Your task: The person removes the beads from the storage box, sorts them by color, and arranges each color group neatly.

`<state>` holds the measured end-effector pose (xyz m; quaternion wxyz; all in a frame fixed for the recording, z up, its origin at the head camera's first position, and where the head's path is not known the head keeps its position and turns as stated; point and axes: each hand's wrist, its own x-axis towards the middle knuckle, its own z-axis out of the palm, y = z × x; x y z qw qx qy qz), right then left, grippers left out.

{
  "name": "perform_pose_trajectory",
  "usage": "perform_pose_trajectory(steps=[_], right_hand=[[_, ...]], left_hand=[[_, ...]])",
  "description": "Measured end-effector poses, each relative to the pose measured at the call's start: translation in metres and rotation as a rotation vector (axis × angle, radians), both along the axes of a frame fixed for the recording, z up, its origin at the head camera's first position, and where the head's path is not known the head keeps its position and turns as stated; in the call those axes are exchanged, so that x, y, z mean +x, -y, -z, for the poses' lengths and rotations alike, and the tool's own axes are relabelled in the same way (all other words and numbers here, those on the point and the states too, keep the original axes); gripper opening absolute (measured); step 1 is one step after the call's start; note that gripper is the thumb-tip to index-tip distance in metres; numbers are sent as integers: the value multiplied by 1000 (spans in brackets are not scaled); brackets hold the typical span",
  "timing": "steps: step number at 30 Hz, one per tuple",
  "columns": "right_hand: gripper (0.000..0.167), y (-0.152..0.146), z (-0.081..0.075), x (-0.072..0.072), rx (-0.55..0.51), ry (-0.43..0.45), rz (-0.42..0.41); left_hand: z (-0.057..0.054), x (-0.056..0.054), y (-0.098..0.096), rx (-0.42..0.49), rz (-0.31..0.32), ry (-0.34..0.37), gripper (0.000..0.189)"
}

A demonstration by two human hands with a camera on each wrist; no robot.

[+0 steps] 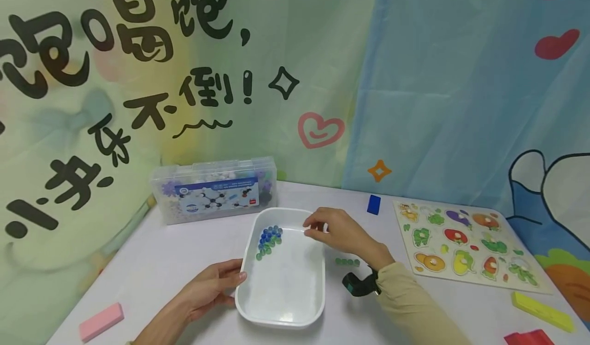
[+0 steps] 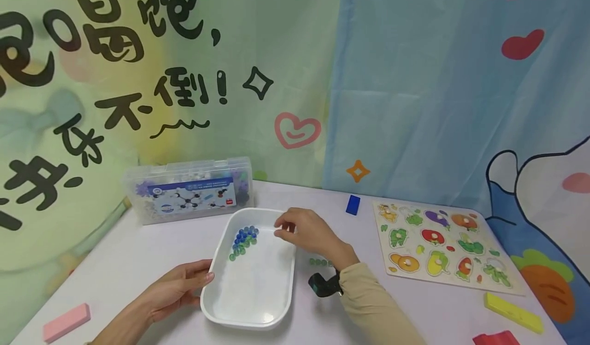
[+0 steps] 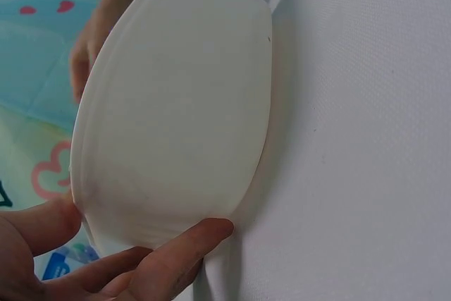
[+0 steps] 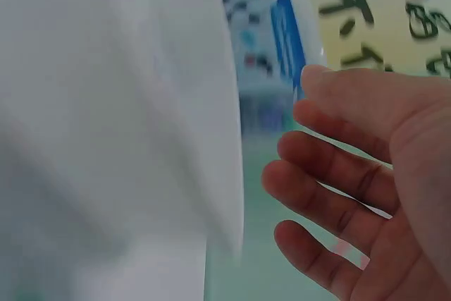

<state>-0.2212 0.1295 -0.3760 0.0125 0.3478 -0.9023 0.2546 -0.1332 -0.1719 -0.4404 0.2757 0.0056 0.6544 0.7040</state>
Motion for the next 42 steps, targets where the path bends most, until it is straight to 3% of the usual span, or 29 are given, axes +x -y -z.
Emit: perform_pose_trajectory(steps=[5,12,21,31,42], right_hand=[[18,48,1,-5,25,50,-102],[15,88,25,-11,82,101,-190],[16,97,48,-14,180,115,-184],[17,101,52,-11,283,103,-141],[15,101,53,-9,308,62,-159]], left_hand=[[0,0,0,20,7,-10,69],[0,2,2,78,42,-53,67],[2,0,3,63,44,-44,67],[4,-1,3,68,53,-35,68],[5,-2,2,69,62,-33,68]])
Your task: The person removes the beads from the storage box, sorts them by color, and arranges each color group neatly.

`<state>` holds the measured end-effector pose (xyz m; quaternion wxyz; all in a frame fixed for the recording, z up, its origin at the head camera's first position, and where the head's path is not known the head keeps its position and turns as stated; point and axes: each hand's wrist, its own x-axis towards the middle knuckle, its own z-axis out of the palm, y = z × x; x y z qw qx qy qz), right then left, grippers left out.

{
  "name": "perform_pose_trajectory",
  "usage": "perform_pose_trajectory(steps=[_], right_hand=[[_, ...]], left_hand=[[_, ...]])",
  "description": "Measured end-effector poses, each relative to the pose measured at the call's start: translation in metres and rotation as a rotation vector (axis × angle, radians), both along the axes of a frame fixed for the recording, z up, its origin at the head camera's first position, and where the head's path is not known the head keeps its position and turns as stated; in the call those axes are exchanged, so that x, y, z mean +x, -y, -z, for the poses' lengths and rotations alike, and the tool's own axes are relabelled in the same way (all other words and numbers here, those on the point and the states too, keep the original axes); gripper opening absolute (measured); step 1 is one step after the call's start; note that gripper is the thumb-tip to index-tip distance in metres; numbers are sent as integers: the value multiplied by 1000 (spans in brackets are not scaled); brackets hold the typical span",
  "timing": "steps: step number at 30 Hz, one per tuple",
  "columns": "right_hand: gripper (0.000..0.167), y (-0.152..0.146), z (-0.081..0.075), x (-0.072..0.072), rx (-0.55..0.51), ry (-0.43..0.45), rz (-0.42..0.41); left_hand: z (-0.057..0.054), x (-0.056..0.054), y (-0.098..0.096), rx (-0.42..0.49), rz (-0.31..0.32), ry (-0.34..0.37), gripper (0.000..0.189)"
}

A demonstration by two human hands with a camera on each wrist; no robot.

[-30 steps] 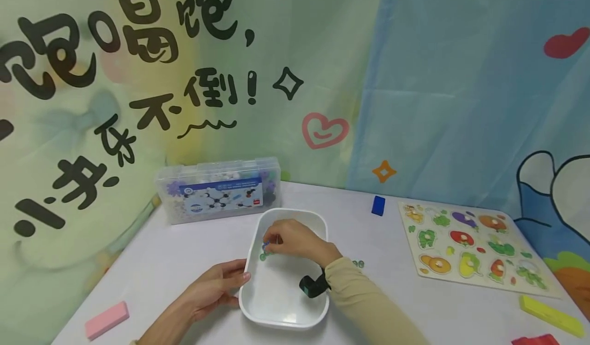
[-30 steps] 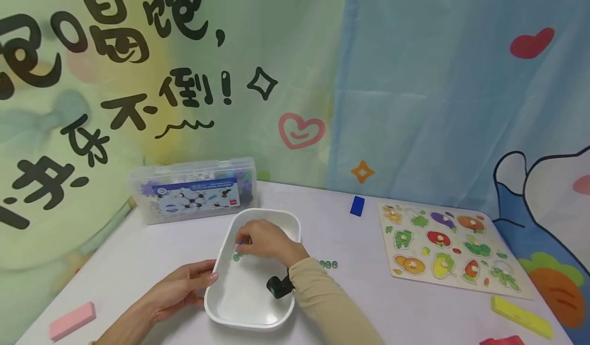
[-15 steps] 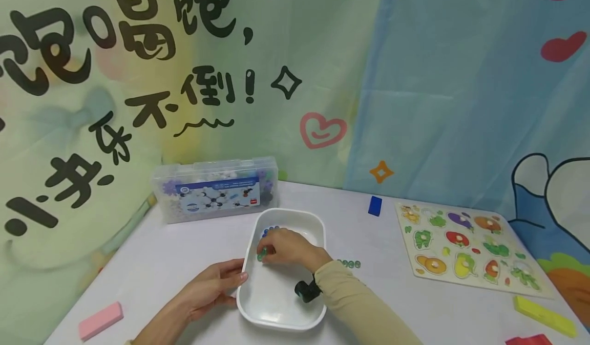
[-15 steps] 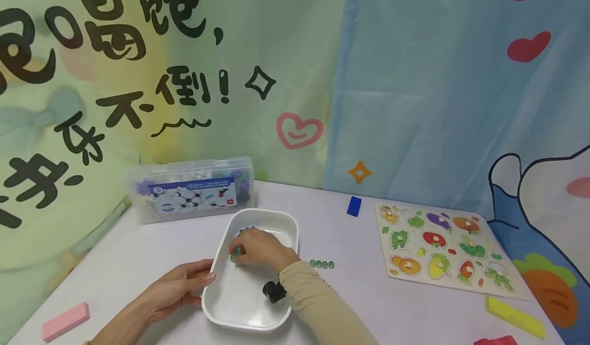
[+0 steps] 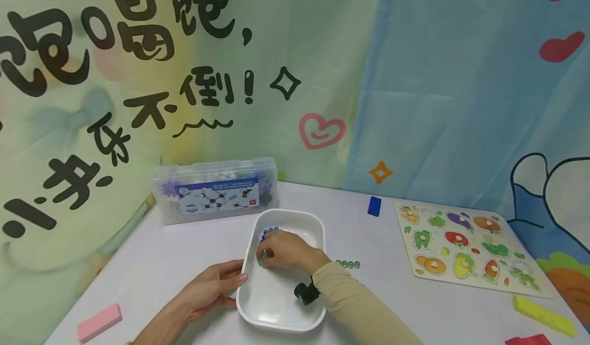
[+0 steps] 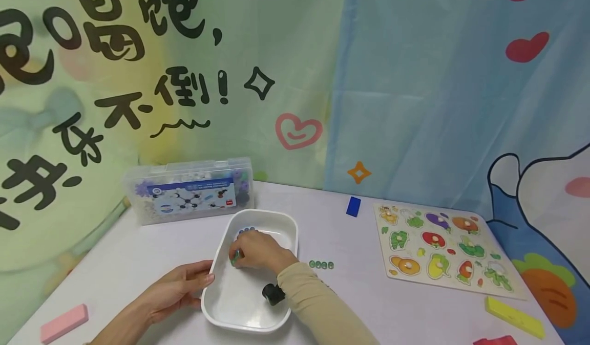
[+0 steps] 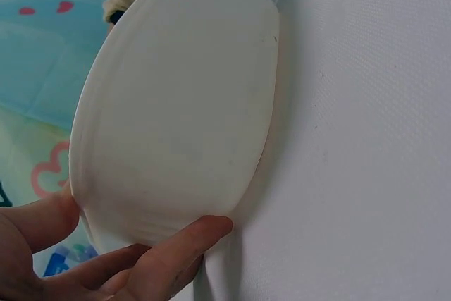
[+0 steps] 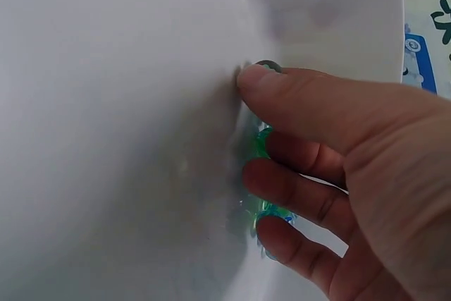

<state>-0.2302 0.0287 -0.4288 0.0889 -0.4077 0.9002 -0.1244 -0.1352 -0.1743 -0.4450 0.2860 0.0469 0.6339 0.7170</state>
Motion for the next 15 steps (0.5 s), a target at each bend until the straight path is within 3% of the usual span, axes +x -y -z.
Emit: perform_pose_trajectory(steps=[9,15], right_hand=[[15,-2,-7,2,-22,6,13],[13,-10,-26,7,-95,19,-13]], left_hand=[[-1,1,0,12,-1,-11,67],[-1,1,1,9,-2,-20,66]])
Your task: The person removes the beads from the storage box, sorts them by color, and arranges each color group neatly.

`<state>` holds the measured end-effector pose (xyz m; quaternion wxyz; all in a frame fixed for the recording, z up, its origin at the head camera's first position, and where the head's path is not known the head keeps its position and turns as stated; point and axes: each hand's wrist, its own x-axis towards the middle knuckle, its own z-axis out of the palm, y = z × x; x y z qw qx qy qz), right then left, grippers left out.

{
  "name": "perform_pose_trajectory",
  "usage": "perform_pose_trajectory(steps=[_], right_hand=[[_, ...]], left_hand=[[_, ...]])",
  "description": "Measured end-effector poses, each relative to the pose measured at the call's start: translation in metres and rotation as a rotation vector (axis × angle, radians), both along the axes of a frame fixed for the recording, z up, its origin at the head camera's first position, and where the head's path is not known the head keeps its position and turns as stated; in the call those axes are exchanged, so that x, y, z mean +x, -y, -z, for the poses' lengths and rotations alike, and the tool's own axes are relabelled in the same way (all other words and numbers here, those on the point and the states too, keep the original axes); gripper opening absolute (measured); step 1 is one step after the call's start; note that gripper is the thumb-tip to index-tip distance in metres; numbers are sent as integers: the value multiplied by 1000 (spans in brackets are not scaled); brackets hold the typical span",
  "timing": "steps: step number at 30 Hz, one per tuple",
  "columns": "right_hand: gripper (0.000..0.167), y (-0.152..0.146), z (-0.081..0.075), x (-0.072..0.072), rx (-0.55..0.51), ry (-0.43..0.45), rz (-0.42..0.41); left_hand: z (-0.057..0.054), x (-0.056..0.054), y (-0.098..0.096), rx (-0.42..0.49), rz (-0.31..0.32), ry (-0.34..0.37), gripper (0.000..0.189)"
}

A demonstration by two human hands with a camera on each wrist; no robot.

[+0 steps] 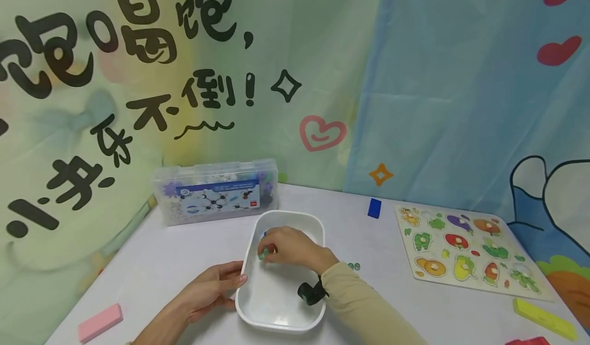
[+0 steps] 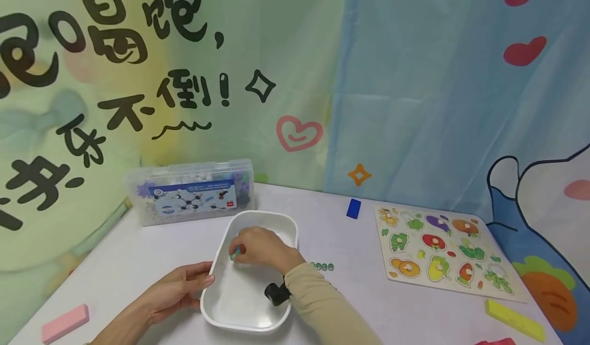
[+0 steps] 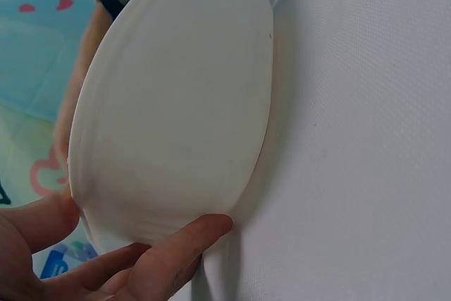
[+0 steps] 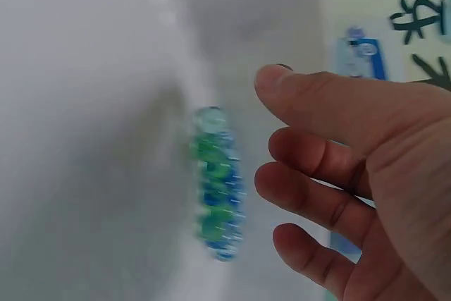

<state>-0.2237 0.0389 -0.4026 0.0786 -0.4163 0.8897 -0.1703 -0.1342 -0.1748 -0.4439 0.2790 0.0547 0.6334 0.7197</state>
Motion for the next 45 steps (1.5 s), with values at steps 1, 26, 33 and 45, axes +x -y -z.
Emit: perform_pose_trajectory(steps=[1,26,33,45], right_hand=[[13,-3,-5,1,-5,7,0],[10,-209,27,16,-152,51,290],[14,-214,44,18,-116,96,366],[13,-212,50,17,-136,96,375]], left_hand=[[0,0,0,-4,-4,4,67],[0,2,1,-54,-57,33,69],[1,1,-2,-41,-48,45,69],[0,1,-1,-38,-52,48,69]])
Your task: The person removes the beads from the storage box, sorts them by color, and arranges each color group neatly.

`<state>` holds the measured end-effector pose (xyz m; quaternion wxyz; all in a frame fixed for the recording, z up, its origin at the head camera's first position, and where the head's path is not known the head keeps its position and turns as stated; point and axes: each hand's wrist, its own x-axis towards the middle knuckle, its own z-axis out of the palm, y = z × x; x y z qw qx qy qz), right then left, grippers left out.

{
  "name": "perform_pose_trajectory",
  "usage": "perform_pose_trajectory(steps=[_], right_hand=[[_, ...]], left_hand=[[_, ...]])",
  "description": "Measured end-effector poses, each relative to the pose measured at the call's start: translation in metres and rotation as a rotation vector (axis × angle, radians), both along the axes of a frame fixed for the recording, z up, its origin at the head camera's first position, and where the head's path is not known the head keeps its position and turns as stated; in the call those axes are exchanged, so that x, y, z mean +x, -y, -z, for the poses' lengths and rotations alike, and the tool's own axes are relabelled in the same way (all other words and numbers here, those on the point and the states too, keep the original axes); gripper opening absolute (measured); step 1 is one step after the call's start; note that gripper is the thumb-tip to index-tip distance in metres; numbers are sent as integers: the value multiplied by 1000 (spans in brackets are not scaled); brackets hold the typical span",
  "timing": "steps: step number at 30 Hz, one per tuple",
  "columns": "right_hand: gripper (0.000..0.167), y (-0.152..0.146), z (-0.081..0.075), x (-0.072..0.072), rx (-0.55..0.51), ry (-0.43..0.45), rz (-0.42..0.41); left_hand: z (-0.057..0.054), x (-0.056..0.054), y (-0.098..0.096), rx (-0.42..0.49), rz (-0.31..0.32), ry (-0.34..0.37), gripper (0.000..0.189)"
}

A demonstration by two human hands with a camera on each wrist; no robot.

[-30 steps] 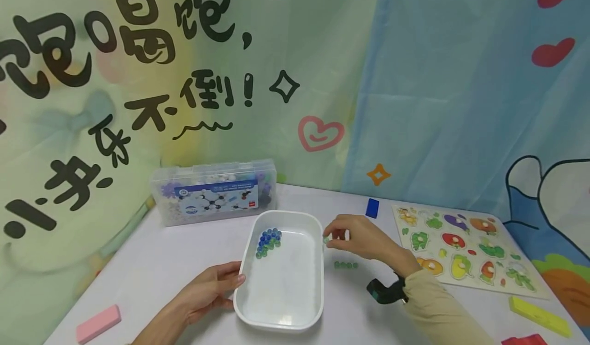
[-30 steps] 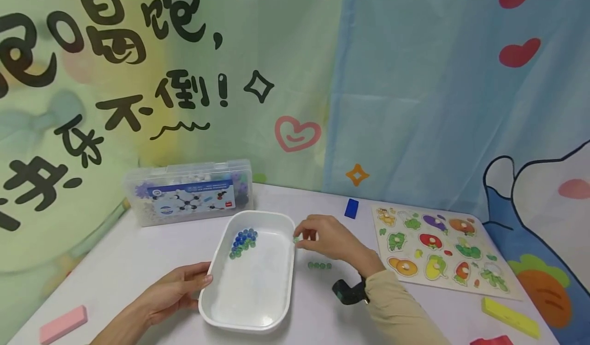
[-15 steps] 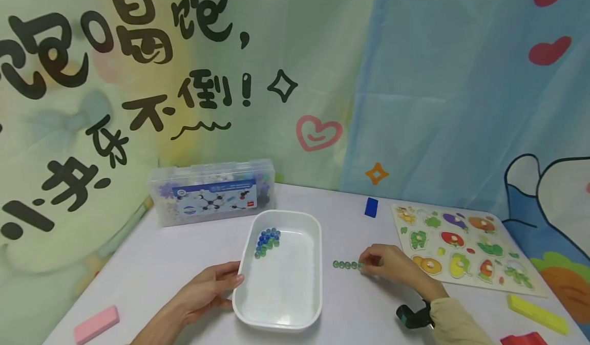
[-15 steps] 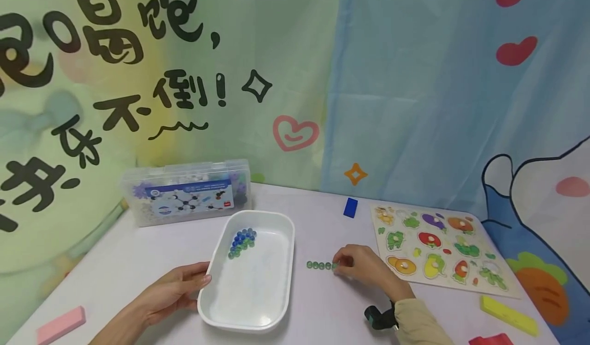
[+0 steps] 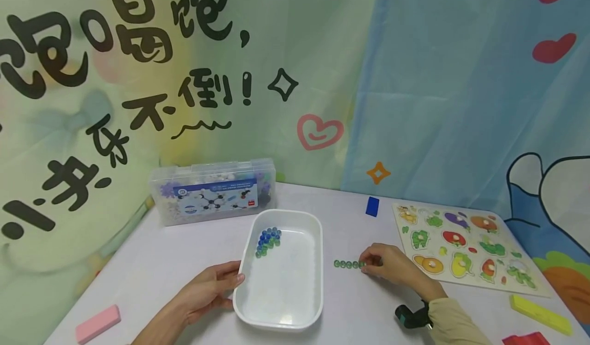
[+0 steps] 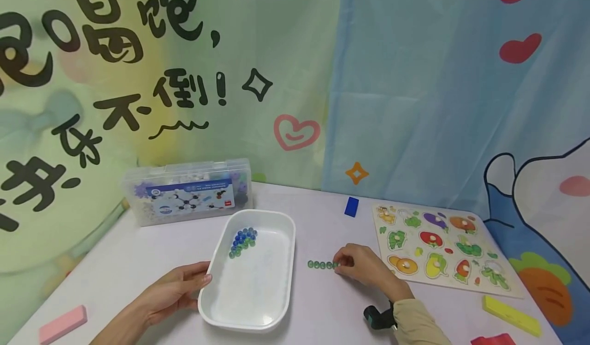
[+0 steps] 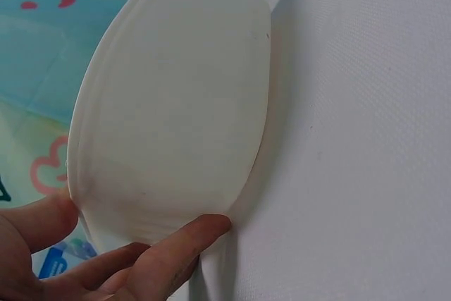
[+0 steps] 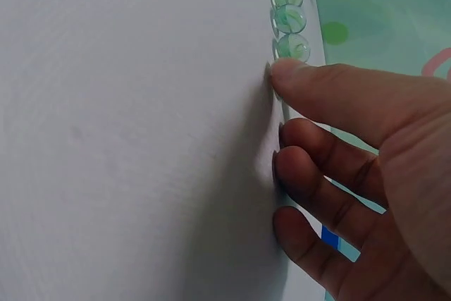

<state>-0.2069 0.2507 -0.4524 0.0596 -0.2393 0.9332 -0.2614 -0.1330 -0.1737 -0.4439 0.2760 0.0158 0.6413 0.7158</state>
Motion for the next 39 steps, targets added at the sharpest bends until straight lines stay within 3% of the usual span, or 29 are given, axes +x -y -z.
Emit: perform_pose_trajectory(steps=[7,11,16,24,28,33,39], right_hand=[[14,1,-4,0,16,21,-17],[20,2,-18,-3,57,34,-46],[24,15,-42,-13,95,-33,-91],[23,78,-83,-23,24,-96,-168],[22,120,-94,-26,-3,-107,-227],[18,167,-88,-31,-26,-104,-316],[18,201,-62,-34,-9,-61,-356]], left_hand=[[1,0,0,11,7,-5,70],[1,0,1,18,10,-6,69],[1,0,1,13,9,-7,70],[1,0,0,9,3,-5,70],[0,0,0,8,1,-1,69],[-1,-1,0,6,1,2,69],[0,0,1,43,26,-18,69]])
